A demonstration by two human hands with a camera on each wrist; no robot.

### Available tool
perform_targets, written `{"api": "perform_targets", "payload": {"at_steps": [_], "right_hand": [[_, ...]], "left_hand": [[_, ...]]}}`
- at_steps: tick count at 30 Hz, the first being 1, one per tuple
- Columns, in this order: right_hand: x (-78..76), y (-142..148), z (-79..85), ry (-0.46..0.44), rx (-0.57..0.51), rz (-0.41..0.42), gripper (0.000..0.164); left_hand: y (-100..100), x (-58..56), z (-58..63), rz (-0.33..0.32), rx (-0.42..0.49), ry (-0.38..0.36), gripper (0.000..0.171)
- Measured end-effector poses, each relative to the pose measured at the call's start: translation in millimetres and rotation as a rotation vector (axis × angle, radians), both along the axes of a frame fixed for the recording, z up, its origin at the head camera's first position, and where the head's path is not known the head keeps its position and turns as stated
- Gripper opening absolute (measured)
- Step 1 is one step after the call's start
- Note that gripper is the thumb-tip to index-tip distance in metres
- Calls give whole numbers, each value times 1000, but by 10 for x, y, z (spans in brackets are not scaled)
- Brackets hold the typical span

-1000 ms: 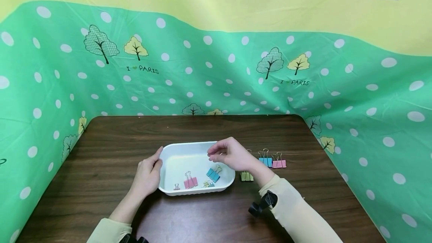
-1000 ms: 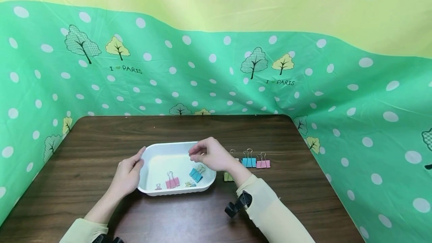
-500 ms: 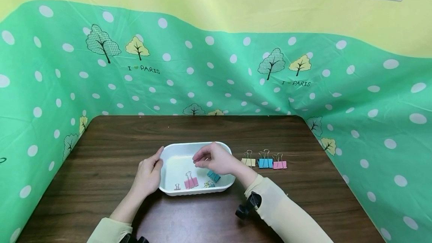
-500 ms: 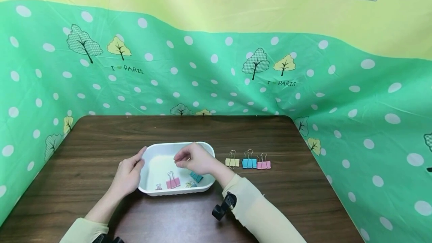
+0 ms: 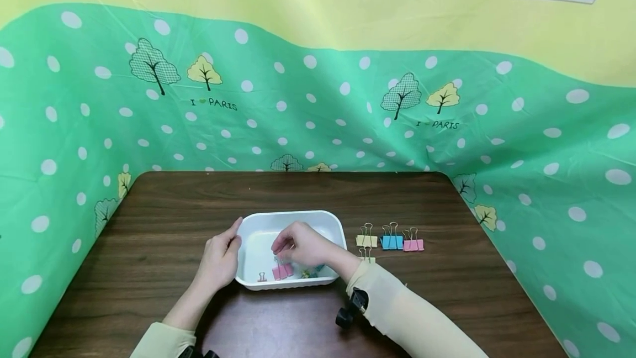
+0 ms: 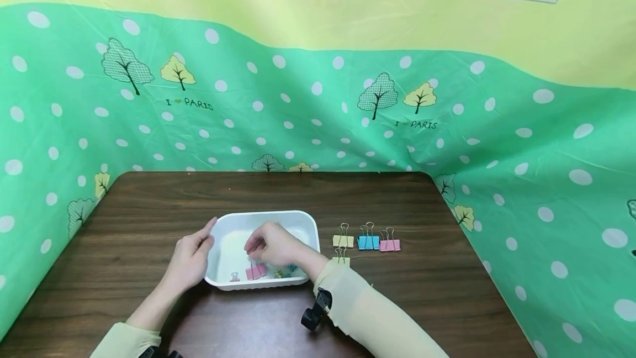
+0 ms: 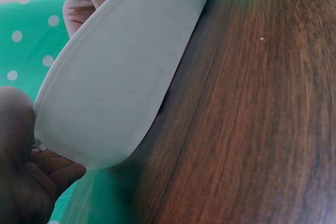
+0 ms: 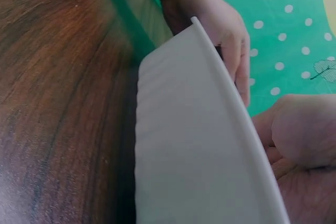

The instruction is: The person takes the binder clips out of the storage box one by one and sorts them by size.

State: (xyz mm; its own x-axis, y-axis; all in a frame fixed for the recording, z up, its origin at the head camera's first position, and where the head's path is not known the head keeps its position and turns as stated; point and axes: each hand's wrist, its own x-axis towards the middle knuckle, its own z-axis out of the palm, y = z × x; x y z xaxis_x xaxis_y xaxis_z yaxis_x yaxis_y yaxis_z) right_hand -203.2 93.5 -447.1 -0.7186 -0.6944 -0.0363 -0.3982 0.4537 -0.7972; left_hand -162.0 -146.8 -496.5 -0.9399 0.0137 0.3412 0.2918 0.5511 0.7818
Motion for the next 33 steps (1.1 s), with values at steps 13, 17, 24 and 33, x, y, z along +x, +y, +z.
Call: {"api": "perform_targets", "payload": {"at_steps": [13, 17, 24, 33], "right_hand": [[24, -51, -53, 25, 55, -14, 11], [14, -40, -17, 38, 59, -28, 11], [6, 48, 110, 56, 11, -40, 9], [-11, 286, 306, 43, -25, -81, 11]], "left_hand": [[22, 14, 19, 11, -5, -18, 44], [20, 12, 20, 5, -4, -13, 44], [19, 13, 26, 3, -4, -2, 44], [26, 30, 36, 1, 2, 22, 44]]}}
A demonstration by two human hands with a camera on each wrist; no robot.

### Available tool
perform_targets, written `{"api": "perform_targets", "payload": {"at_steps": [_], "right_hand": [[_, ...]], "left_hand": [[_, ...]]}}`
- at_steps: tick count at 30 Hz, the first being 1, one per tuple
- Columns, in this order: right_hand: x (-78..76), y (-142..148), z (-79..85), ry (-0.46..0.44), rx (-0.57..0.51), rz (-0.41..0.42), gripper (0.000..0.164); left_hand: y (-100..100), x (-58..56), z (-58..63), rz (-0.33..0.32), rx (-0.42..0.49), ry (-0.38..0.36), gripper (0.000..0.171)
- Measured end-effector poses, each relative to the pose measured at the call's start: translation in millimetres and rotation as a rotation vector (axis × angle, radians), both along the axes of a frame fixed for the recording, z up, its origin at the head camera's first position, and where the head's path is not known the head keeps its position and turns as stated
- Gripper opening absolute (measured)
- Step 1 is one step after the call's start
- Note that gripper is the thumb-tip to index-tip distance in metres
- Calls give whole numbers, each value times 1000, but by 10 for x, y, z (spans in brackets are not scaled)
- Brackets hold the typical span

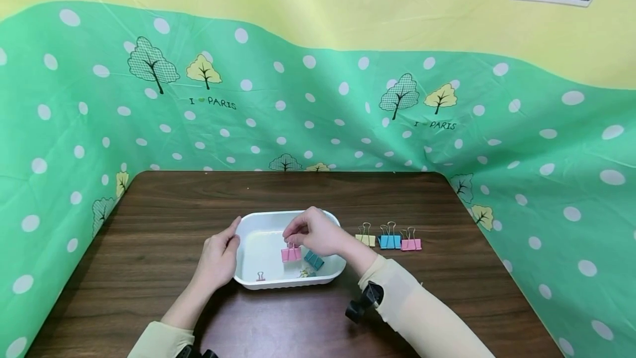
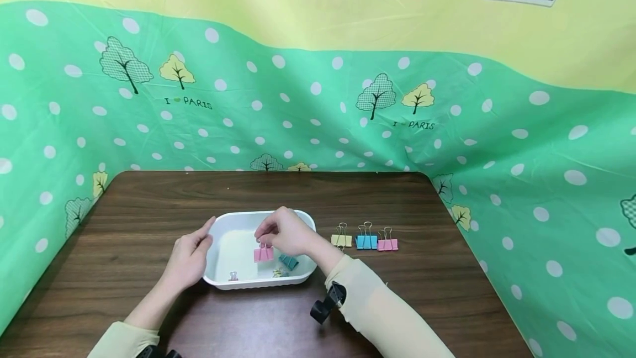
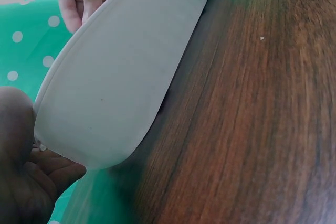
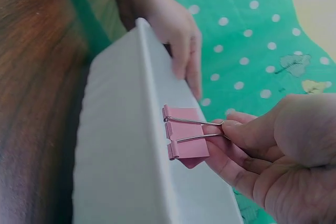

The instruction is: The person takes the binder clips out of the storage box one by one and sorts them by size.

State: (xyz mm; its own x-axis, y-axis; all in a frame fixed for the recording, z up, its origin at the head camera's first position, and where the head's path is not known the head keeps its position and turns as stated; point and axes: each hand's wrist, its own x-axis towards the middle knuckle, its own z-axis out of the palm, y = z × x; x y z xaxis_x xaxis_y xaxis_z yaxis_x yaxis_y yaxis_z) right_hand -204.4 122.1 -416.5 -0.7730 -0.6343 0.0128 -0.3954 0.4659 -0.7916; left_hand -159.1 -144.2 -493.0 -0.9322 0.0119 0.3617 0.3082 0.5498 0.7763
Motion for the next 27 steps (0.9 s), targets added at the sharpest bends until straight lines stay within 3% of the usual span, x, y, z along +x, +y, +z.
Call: {"api": "perform_targets", "payload": {"at_steps": [11, 20, 27], "right_hand": [[-3, 431, 205, -28, -92, -62, 9], [21, 888, 250, 19, -82, -160, 9], [56, 1225, 245, 30, -74, -190, 7]], "left_hand": [[-11, -12, -21, -8, -2, -29, 44], [-7, -4, -13, -5, -8, -20, 44], [-11, -17, -18, -6, -14, -25, 45]]}}
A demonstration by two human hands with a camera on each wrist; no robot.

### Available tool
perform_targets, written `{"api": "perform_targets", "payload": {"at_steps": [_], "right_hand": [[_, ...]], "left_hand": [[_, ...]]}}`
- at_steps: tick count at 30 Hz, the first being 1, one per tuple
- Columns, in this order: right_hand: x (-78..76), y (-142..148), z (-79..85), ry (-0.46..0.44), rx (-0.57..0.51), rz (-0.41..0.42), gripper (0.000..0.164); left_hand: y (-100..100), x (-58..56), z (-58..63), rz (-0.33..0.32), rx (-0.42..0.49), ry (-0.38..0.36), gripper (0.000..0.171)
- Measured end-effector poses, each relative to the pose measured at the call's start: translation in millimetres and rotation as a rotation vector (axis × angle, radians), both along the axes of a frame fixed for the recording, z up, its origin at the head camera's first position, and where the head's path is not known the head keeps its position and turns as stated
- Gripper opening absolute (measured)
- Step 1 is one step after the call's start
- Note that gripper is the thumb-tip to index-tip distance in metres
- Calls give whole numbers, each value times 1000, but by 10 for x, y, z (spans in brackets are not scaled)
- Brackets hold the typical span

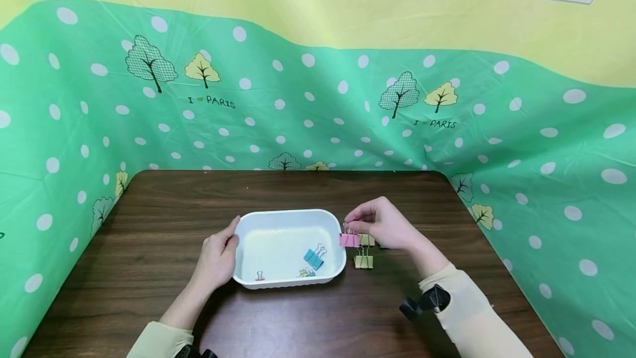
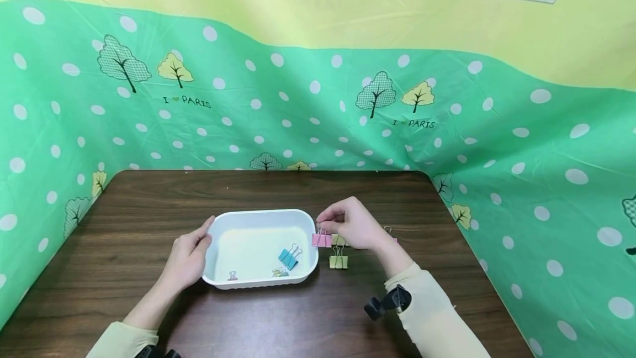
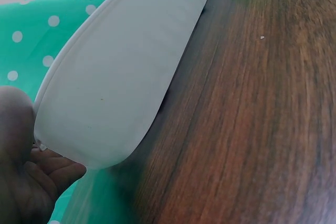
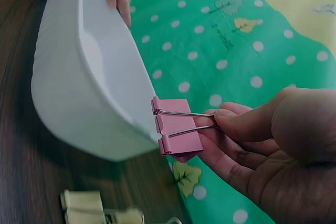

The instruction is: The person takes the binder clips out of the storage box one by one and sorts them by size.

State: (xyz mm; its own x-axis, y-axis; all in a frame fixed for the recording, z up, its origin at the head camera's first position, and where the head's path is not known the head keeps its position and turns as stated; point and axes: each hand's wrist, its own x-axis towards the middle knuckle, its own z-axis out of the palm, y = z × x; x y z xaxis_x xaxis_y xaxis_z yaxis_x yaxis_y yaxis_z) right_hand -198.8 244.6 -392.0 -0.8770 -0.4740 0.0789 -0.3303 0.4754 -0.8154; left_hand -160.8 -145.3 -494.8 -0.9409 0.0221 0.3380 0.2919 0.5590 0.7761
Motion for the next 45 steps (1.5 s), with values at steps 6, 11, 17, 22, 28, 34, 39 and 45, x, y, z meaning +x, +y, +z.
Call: {"api": "perform_targets", "payload": {"at_steps": [6, 11, 17, 22, 28, 34, 39, 45], "right_hand": [[23, 232, -53, -11, 40, -22, 7], [43, 420, -119, -29, 63, -34, 8], [70, 618, -241, -45, 75, -35, 8], [100, 739, -321, -66, 71, -41, 9], [133, 823, -400, -123, 44, -44, 10], [147, 902, -544, -160, 22, -29, 10], [177, 946, -633, -160, 18, -16, 9], [204, 961, -667, -174, 15, -21, 9]], "left_hand": [[-9, -8, 0, 6, -3, 11, 45], [-8, -3, -4, 3, -2, 11, 45], [-4, -5, -11, 4, -2, 2, 45], [-3, -4, 4, 7, -5, 9, 45], [-3, -9, 6, 1, -3, -8, 44], [-4, 1, 10, -1, 1, -13, 44], [5, 3, 12, 3, 1, 12, 44], [8, 6, 15, -3, 7, -2, 44]]}}
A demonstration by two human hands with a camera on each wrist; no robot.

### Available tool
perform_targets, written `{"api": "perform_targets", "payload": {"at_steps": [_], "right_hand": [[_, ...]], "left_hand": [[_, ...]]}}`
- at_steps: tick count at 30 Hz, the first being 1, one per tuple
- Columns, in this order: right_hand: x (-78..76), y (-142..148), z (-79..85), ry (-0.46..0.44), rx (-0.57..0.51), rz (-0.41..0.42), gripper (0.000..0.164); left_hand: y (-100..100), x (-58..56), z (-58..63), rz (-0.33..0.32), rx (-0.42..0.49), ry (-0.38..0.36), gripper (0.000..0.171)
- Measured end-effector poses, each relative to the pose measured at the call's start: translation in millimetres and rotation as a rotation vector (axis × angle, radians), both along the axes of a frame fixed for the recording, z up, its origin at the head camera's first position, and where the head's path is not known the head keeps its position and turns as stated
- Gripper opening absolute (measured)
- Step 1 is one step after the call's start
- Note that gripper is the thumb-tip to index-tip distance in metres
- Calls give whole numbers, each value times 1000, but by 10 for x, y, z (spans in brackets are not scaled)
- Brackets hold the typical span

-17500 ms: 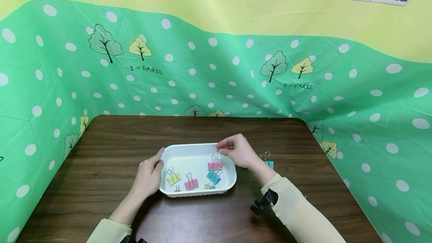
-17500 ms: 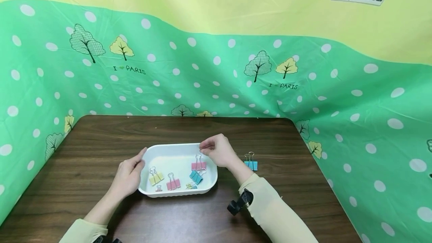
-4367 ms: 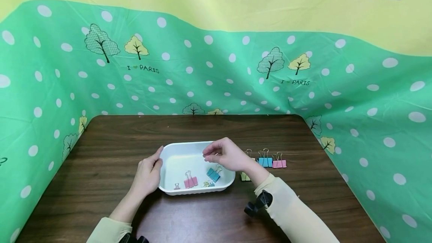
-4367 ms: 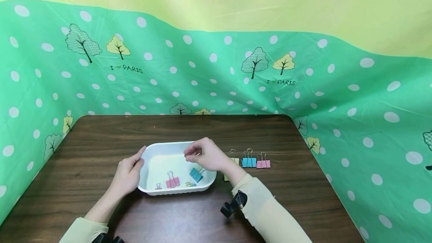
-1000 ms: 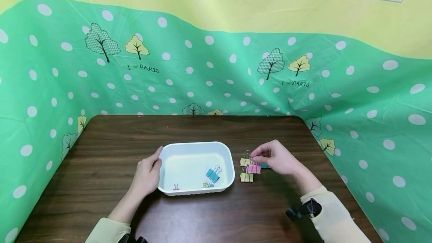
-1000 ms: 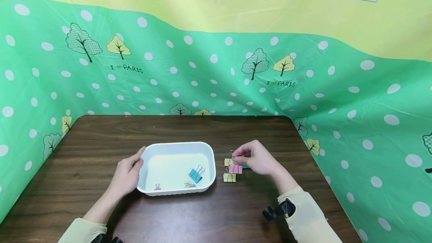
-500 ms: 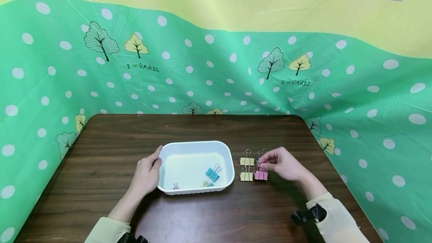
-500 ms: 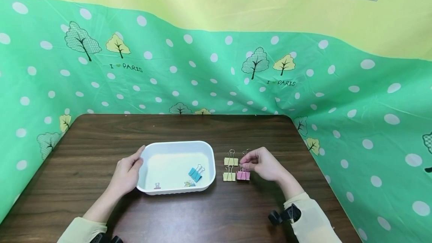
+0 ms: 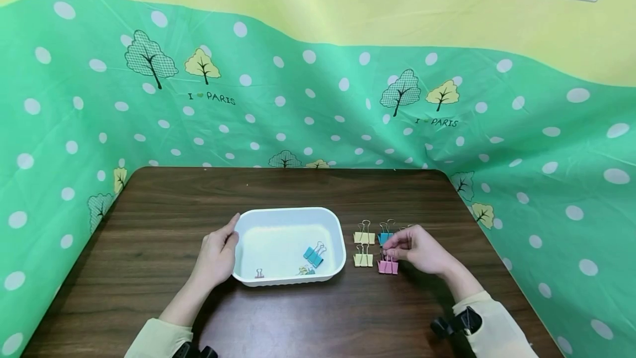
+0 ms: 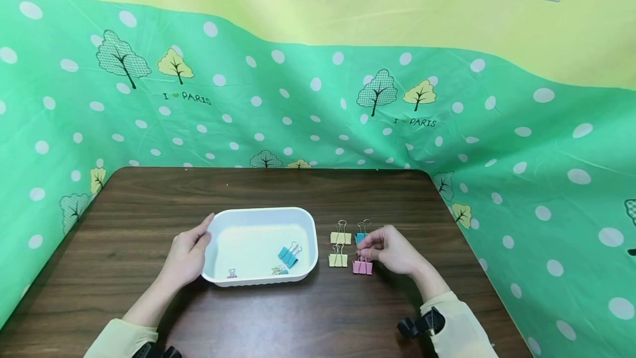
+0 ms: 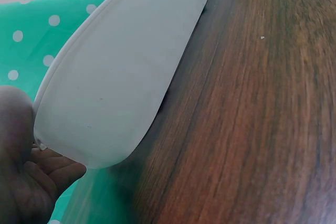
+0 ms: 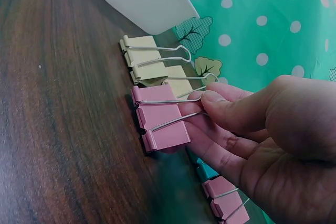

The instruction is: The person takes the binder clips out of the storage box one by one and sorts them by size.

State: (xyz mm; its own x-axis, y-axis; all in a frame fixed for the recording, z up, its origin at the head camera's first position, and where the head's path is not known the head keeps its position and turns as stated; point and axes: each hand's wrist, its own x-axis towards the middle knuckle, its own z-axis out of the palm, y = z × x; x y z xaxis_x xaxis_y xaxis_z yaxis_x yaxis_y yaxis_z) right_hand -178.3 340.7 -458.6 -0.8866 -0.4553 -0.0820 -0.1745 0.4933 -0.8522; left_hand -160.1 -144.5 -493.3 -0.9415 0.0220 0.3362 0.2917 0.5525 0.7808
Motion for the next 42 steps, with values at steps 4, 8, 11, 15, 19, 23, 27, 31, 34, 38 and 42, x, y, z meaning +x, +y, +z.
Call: {"api": "perform_targets", "payload": {"at_steps": [4, 8, 11, 15, 19, 23, 27, 31, 34, 38, 42], "right_hand": [[10, 15, 6, -8, 5, -11, 10], [-2, 24, 28, -7, 1, -26, 12], [-35, 17, 69, 9, -9, -52, 13], [-94, -47, 180, 49, -4, -96, 14], [-133, -185, 303, 82, 25, -129, 16], [-135, -400, 388, 100, -21, -138, 14], [-106, -631, 435, 120, -89, -111, 11], [-81, -824, 424, 96, -137, -83, 13], [-76, -936, 401, 83, -148, -67, 15], [-75, -1072, 386, 76, -155, -48, 16], [-64, -1200, 381, 41, -167, -26, 18]], "left_hand": [[-2, -8, -1, -2, 3, -13, 44], [-4, -13, -14, 3, -4, -16, 44], [-7, -11, -18, 6, -6, -19, 44], [-11, -10, -14, 9, -5, -22, 44], [-14, -8, -19, 10, -2, -17, 44], [-13, -5, -24, 7, 7, -16, 44], [-9, -4, -22, 7, 5, -17, 44], [-7, -2, -24, 6, 1, -12, 44], [-9, -3, -26, 4, 2, -2, 44], [-13, -10, -33, 8, -2, 10, 44], [-16, -14, -41, 13, -5, 11, 44]]}}
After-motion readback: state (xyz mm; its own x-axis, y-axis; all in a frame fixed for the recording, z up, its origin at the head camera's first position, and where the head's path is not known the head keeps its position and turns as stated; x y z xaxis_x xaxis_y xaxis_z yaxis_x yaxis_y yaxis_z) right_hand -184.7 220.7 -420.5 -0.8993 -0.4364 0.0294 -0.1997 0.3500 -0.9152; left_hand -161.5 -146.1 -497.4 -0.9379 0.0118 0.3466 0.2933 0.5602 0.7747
